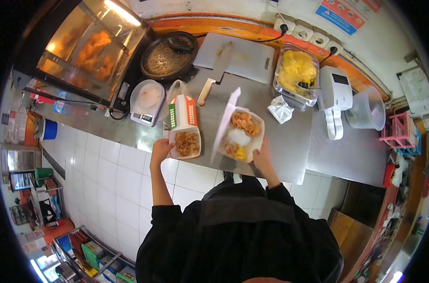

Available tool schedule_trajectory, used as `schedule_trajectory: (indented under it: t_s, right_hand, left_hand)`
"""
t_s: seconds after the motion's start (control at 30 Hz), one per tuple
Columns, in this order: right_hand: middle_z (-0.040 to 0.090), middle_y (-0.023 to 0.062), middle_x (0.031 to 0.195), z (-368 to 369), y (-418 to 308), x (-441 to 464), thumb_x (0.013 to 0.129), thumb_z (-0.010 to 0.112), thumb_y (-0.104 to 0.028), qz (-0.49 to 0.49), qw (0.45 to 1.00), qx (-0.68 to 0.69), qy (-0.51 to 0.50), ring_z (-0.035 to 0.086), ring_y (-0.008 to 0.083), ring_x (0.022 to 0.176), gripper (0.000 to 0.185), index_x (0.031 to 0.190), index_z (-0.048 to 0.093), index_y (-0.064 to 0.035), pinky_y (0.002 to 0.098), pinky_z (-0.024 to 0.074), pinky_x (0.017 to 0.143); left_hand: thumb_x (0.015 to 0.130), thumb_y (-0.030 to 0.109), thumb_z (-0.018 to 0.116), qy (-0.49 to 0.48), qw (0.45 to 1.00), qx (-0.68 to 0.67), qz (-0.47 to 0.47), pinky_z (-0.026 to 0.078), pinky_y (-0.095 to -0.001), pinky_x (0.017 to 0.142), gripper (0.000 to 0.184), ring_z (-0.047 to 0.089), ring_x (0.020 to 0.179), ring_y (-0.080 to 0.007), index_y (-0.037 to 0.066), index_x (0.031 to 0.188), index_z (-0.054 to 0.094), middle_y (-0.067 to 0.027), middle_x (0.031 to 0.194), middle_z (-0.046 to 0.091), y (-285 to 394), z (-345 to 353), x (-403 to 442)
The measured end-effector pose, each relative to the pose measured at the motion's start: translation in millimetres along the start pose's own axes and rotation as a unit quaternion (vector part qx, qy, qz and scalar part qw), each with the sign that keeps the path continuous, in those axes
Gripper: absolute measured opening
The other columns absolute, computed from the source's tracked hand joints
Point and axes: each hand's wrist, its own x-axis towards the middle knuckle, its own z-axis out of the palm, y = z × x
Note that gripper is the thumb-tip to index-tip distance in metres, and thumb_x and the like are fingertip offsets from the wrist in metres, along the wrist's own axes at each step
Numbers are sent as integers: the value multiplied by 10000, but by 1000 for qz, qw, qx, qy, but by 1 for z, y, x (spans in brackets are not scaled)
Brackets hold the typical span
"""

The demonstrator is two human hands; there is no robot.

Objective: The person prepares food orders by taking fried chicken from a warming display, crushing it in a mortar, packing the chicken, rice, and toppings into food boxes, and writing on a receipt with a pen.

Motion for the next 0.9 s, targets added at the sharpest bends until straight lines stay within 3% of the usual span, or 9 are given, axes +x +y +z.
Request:
schedule_trajectory:
  t_s: [0.07, 0.17, 0.37, 0.43, 0.47, 0.57, 0.63, 0.83, 0.9]
  right_hand:
    - [527, 279, 1147, -22, 5, -34, 788, 460, -38, 126, 973, 192, -9, 578, 420, 973, 615, 1363, 241, -18, 464, 468, 822]
    - [537, 262, 1154, -52, 19, -85, 789, 458, -43, 152, 982, 100, 58, 591, 389, 979, 612, 1361, 244, -18, 422, 474, 835]
    - [554, 252, 1083, -96, 34, -136, 787, 514, -90, 325, 914, 129, 205, 574, 345, 959, 594, 1333, 292, -19, 388, 446, 863]
    - [508, 229, 1141, -107, 62, -143, 778, 534, -111, 203, 940, -206, 179, 515, 297, 1037, 617, 1341, 299, -19, 345, 388, 934]
    - [508, 229, 1141, -110, 69, -140, 778, 534, -111, 216, 937, -204, 182, 515, 297, 1037, 617, 1341, 299, -19, 345, 388, 934]
    - [489, 161, 1190, -124, 87, -123, 752, 557, -173, 274, 921, -12, 276, 405, 253, 1174, 572, 1274, 386, -13, 333, 259, 1040]
    - [536, 121, 1052, -132, 88, -106, 751, 521, -212, 265, 793, 476, 274, 503, 257, 1023, 485, 1186, 460, -7, 352, 385, 936]
    - [576, 122, 889, -159, 171, -96, 759, 457, -209, 344, 691, 578, 263, 581, 248, 778, 374, 1044, 549, 15, 365, 496, 694]
    - [583, 137, 937, -199, 170, -98, 751, 446, -224, 374, 680, 563, 283, 583, 267, 819, 412, 1071, 533, 21, 379, 497, 722]
  left_hand:
    - [767, 157, 658, 35, 998, -36, 48, 467, -314, 698, 244, 607, 755, -177, -34, 919, 671, -120, 802, 666, -12, 7, -8]
    - [762, 156, 658, 68, 992, -84, 66, 456, -339, 714, 258, 590, 781, -227, -33, 936, 646, -151, 868, 640, -10, 17, -18]
    - [784, 101, 646, 9, 989, -111, 101, 441, -293, 703, 244, 557, 756, -160, -29, 990, 640, -87, 818, 619, 15, 36, -25]
    - [792, 97, 643, -26, 987, -139, 76, 438, -281, 698, 240, 548, 752, -137, -28, 997, 637, -65, 804, 613, 25, 43, -22]
    - [807, 103, 639, -33, 982, -165, 88, 437, -272, 695, 234, 545, 765, -120, -25, 1003, 638, -48, 826, 618, 39, 44, -25]
    - [835, 114, 628, -74, 967, -231, 82, 438, -254, 699, 228, 549, 785, -104, -19, 1019, 638, -30, 868, 629, 93, 43, -33]
    - [848, 118, 621, -112, 956, -268, 53, 440, -247, 705, 227, 556, 791, -104, -16, 1030, 638, -28, 890, 635, 120, 44, -33]
    - [853, 131, 620, -81, 944, -304, 100, 437, -238, 752, 233, 566, 818, -98, -8, 1040, 632, -35, 925, 639, 164, 71, -24]
    - [853, 136, 622, -71, 949, -288, 104, 434, -238, 763, 234, 566, 829, -98, 1, 1044, 629, -33, 932, 636, 193, 77, -29]
